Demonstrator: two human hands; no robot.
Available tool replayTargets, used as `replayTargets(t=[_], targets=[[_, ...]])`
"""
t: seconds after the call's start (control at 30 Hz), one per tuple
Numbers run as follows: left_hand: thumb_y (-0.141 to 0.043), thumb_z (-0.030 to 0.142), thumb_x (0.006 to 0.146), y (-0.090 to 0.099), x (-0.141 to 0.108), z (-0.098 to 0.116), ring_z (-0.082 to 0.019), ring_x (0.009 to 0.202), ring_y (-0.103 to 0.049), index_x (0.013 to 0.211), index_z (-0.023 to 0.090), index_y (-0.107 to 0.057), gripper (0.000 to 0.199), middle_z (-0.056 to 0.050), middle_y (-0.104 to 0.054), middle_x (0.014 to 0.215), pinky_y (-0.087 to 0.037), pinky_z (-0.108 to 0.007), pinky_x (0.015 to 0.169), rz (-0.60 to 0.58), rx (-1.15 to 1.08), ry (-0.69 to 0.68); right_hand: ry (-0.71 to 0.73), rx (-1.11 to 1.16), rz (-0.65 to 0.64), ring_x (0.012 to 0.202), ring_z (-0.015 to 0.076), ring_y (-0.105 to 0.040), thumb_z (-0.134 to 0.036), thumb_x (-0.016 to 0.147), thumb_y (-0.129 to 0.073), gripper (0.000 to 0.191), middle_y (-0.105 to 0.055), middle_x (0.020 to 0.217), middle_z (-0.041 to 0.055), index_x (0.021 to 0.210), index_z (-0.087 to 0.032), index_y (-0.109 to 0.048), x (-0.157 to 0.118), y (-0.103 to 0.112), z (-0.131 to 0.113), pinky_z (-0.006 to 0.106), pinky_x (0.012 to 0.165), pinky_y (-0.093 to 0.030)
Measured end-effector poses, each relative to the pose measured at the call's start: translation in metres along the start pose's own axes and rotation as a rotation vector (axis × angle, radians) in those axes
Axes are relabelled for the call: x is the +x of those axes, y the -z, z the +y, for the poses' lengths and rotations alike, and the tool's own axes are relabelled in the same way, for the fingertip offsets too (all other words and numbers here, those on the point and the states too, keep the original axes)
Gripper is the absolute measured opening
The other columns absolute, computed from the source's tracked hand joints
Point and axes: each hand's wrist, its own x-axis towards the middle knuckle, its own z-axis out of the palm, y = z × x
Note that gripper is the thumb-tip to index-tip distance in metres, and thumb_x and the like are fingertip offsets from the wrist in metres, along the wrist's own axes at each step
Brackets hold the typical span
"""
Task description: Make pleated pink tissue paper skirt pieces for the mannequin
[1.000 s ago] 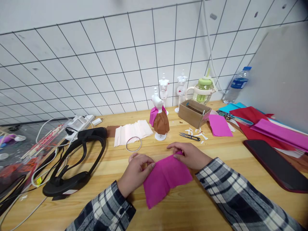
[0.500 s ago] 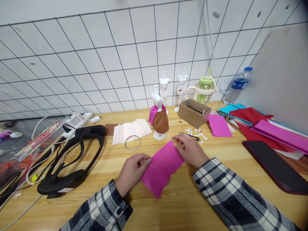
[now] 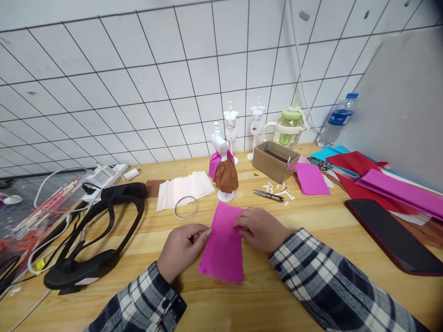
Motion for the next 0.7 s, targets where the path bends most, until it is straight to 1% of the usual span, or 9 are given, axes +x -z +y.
replayTargets(t=[0.1, 0.17, 0.23, 0.33, 0.4, 0.47, 0.5, 0.57, 0.7], targets=[[-0.044, 0.050, 0.092, 0.005, 0.011, -0.007, -0.022, 0.088, -0.061, 0.104, 0.021, -0.071, 0.042, -0.007, -0.071, 0.092, -0.045, -0.032, 0.081, 0.061, 0.131, -0.019, 0.031, 0.045, -0.011, 0.090, 0.0195, -0.060, -0.012, 0.081, -0.057, 0.018, -0.070, 0.091, 0.0016, 0.089, -0.022, -0.070, 0.000, -0.001, -0.001, 0.034, 0.084, -0.040], [-0.044, 0.054, 0.091, 0.007, 0.021, -0.007, -0.024, 0.090, -0.061, 0.107, 0.020, -0.068, 0.044, -0.008, -0.069, 0.093, -0.045, -0.035, 0.082, 0.015, 0.213, -0.009, 0.063, 0.070, -0.025, 0.089, 0.0191, -0.061, -0.010, 0.078, -0.058, 0.019, -0.070, 0.090, 0.0009, 0.085, -0.022, -0.070, 0.001, -0.004, -0.003, 0.033, 0.083, -0.041], [-0.047, 0.060, 0.087, 0.004, 0.031, -0.001, -0.026, 0.087, -0.062, 0.102, 0.019, -0.067, 0.048, -0.009, -0.068, 0.089, -0.044, -0.036, 0.077, -0.012, 0.291, 0.069, 0.100, 0.096, -0.029, 0.088, 0.0180, -0.060, -0.010, 0.078, -0.058, 0.019, -0.070, 0.090, 0.0007, 0.087, -0.022, -0.070, 0.003, -0.005, -0.004, 0.031, 0.082, -0.042], [-0.058, 0.062, 0.079, -0.008, 0.043, 0.012, -0.031, 0.094, -0.061, 0.097, 0.018, -0.064, 0.048, -0.010, -0.068, 0.092, -0.040, -0.041, 0.081, 0.052, 0.382, 0.157, 0.089, 0.052, 0.032, 0.091, 0.0178, -0.059, -0.014, 0.085, -0.055, 0.018, -0.069, 0.095, 0.0031, 0.093, -0.020, -0.070, 0.001, 0.001, 0.002, 0.030, 0.084, -0.043], [-0.057, 0.059, 0.082, -0.019, 0.047, 0.020, -0.030, 0.090, -0.061, 0.093, 0.019, -0.064, 0.042, -0.008, -0.067, 0.087, -0.037, -0.043, 0.082, 0.066, 0.361, 0.179, -0.037, -0.108, 0.128, 0.095, 0.0209, -0.057, -0.019, 0.091, -0.049, 0.021, -0.067, 0.096, 0.0068, 0.095, -0.019, -0.070, -0.004, 0.012, 0.014, 0.033, 0.087, -0.042], [-0.057, 0.055, 0.084, -0.028, 0.047, 0.023, -0.028, 0.090, -0.060, 0.089, 0.021, -0.064, 0.035, -0.006, -0.067, 0.088, -0.034, -0.042, 0.083, 0.081, 0.314, 0.131, -0.304, -0.296, 0.275, 0.097, 0.0246, -0.055, -0.023, 0.094, -0.044, 0.025, -0.065, 0.099, 0.0110, 0.096, -0.017, -0.068, -0.011, 0.024, 0.032, 0.037, 0.088, -0.040], [-0.058, 0.052, 0.084, -0.031, 0.047, 0.022, -0.027, 0.090, -0.060, 0.086, 0.021, -0.064, 0.032, -0.005, -0.067, 0.088, -0.033, -0.042, 0.083, 0.085, 0.291, 0.107, -0.414, -0.359, 0.300, 0.098, 0.0260, -0.055, -0.026, 0.094, -0.045, 0.025, -0.065, 0.099, 0.0121, 0.098, -0.017, -0.068, -0.014, 0.028, 0.041, 0.038, 0.086, -0.040], [-0.061, 0.047, 0.082, -0.034, 0.045, 0.021, -0.025, 0.089, -0.059, 0.082, 0.022, -0.063, 0.026, -0.003, -0.066, 0.085, -0.032, -0.040, 0.082, 0.085, 0.237, 0.069, -0.535, -0.405, 0.251, 0.098, 0.0277, -0.055, -0.031, 0.092, -0.051, 0.024, -0.065, 0.098, 0.0122, 0.102, -0.017, -0.068, -0.020, 0.032, 0.058, 0.038, 0.084, -0.040], [-0.055, 0.037, 0.088, -0.035, 0.045, 0.016, -0.019, 0.076, -0.058, 0.084, 0.021, -0.057, 0.017, 0.001, -0.063, 0.074, -0.034, -0.037, 0.080, 0.082, 0.034, 0.040, -0.570, -0.378, 0.185, 0.098, 0.0262, -0.057, -0.031, 0.089, -0.059, 0.024, -0.066, 0.100, 0.0077, 0.110, -0.022, -0.066, -0.021, 0.025, 0.076, 0.035, 0.082, -0.040]])
